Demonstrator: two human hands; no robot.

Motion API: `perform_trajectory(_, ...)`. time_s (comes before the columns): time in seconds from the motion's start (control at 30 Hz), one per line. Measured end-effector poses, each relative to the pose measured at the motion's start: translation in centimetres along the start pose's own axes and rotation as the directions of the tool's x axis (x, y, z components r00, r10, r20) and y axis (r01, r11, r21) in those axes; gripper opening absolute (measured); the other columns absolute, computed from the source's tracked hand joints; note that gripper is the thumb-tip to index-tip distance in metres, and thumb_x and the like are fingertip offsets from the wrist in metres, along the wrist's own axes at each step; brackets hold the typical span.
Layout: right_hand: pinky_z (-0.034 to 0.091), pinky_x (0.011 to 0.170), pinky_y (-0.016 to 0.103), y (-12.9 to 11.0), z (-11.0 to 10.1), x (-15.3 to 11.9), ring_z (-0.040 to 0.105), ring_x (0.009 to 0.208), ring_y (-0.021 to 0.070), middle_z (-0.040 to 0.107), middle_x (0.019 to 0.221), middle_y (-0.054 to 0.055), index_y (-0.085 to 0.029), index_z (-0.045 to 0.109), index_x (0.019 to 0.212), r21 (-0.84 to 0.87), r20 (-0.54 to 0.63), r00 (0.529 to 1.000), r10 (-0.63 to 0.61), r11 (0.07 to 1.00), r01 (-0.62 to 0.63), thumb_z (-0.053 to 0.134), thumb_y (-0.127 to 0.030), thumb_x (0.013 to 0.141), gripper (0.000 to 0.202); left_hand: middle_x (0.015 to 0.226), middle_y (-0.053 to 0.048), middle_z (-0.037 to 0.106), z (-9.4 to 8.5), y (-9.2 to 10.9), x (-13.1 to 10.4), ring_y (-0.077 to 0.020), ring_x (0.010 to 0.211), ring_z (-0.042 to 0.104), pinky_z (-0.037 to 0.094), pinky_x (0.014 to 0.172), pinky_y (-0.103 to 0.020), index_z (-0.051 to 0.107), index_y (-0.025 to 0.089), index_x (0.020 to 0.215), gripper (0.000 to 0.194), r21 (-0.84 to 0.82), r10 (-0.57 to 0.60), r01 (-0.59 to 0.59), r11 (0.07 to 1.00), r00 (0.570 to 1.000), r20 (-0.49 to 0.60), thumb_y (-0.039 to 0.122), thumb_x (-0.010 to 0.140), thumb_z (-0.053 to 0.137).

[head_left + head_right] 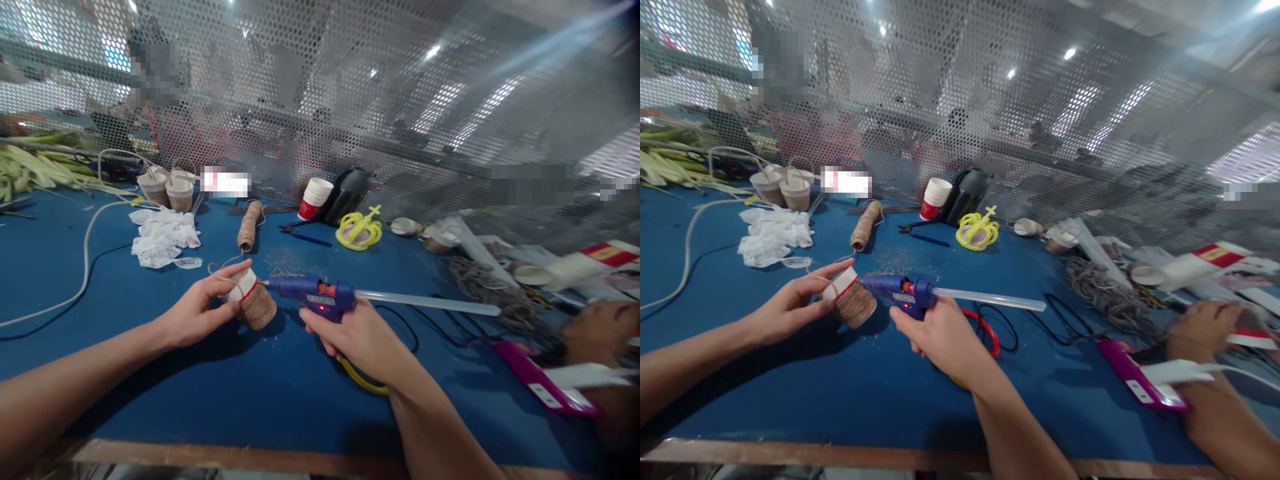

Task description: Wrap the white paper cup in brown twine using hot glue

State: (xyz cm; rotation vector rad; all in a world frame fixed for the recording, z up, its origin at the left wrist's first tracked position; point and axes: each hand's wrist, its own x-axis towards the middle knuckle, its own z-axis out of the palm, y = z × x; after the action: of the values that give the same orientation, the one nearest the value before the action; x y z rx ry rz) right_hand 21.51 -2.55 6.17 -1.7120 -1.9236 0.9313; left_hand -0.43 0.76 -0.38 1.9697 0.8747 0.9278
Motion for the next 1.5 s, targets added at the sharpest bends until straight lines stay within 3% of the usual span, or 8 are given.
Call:
perform_trajectory(0.13,0.040,0.040,0.021,0.1,-0.1,-0.1,0.046,0.036,0.0097,0.046,0.035,-0.004,-0.018,0.051,0.052,-0.013,0.010,1.000,0.008,1.000,-0.008,0.050,-0.035,0.075,0.028,0.135,-0.013,0.042,0.1,-0.2,0.0,-0.0278,0.129,0.031,0.034,0.098,-0.038,0.056,0.015,0.068,0.018,-0.024,-0.012,0.012,1.000,1.000,-0.019,0.027,0.079,0.048)
perform_trajectory(0.43,0.039,0.040,0.020,-0.4,0.3,-0.8,0.047,0.035,0.0092,0.047,0.037,-0.005,-0.019,0.050,0.054,-0.067,0.015,0.998,-0.055,0.996,0.055,0.050,-0.032,0.077,0.026,0.130,-0.015,0.048,0.1,0.0,0.1,-0.0273,0.130,0.028,0.033,0.100,-0.039,0.057,0.015,0.069,0.021,-0.026,0.013,-0.014,1.000,1.000,-0.011,0.030,0.081,0.047)
perform_trajectory(0.63,0.038,0.038,0.019,-0.5,0.7,-1.0,0.048,0.036,0.0092,0.048,0.038,-0.005,-0.019,0.047,0.051,-0.031,0.045,0.999,-0.021,0.999,0.023,0.051,-0.032,0.075,0.027,0.131,-0.015,0.047,0.1,-0.1,0.1,-0.0265,0.130,0.028,0.032,0.101,-0.039,0.060,0.014,0.075,0.022,-0.040,0.023,-0.024,0.999,1.000,-0.013,0.030,0.082,0.047)
perform_trajectory(0.83,0.040,0.040,0.020,0.0,0.2,-0.3,0.046,0.035,0.0095,0.047,0.036,-0.005,-0.019,0.050,0.053,-0.023,0.021,1.000,-0.014,1.000,0.014,0.051,-0.034,0.075,0.027,0.131,-0.015,0.046,0.2,0.0,0.0,-0.0268,0.129,0.031,0.032,0.099,-0.039,0.056,0.015,0.068,0.017,-0.043,-0.012,0.012,0.999,1.000,-0.019,0.025,0.079,0.048)
perform_trajectory(1.13,0.037,0.036,0.020,0.7,0.2,0.8,0.043,0.032,0.0084,0.046,0.035,-0.004,-0.017,0.052,0.054,0.086,-0.011,1.000,0.020,0.996,-0.019,0.054,-0.035,0.073,0.026,0.137,-0.018,0.037,0.1,-0.1,-0.1,-0.0280,0.127,0.034,0.033,0.098,-0.038,0.053,0.014,0.066,0.016,-0.024,-0.005,0.005,1.000,1.000,-0.009,0.023,0.078,0.047)
perform_trajectory(1.33,0.036,0.037,0.020,1.6,0.0,1.6,0.041,0.033,0.0072,0.046,0.037,-0.005,-0.015,0.055,0.062,0.199,0.027,1.000,0.002,0.980,-0.007,0.056,-0.037,0.073,0.025,0.139,-0.015,0.036,0.1,-0.1,0.0,-0.0264,0.128,0.033,0.036,0.095,-0.035,0.052,0.015,0.065,0.016,-0.010,-0.003,0.003,1.000,1.000,-0.008,0.022,0.078,0.047)
perform_trajectory(1.4,0.036,0.039,0.020,2.2,-0.3,2.3,0.043,0.036,0.0069,0.048,0.041,-0.005,-0.015,0.055,0.065,0.286,-0.002,1.000,0.005,0.958,-0.004,0.060,-0.035,0.071,0.021,0.137,-0.015,0.038,0.1,-0.1,0.0,-0.0263,0.129,0.030,0.036,0.095,-0.036,0.052,0.016,0.065,0.016,0.004,0.003,-0.003,1.000,1.000,-0.012,0.023,0.078,0.047)
perform_trajectory(1.5,0.039,0.044,0.020,3.5,-0.9,4.1,0.049,0.046,0.0076,0.055,0.053,-0.002,-0.015,0.055,0.067,0.369,-0.154,0.985,0.076,0.929,-0.014,0.065,-0.032,0.068,0.019,0.134,-0.015,0.043,0.0,-0.1,-0.1,-0.0257,0.131,0.027,0.033,0.098,-0.037,0.053,0.016,0.065,0.018,0.040,0.026,-0.026,0.999,1.000,-0.015,0.024,0.079,0.046)
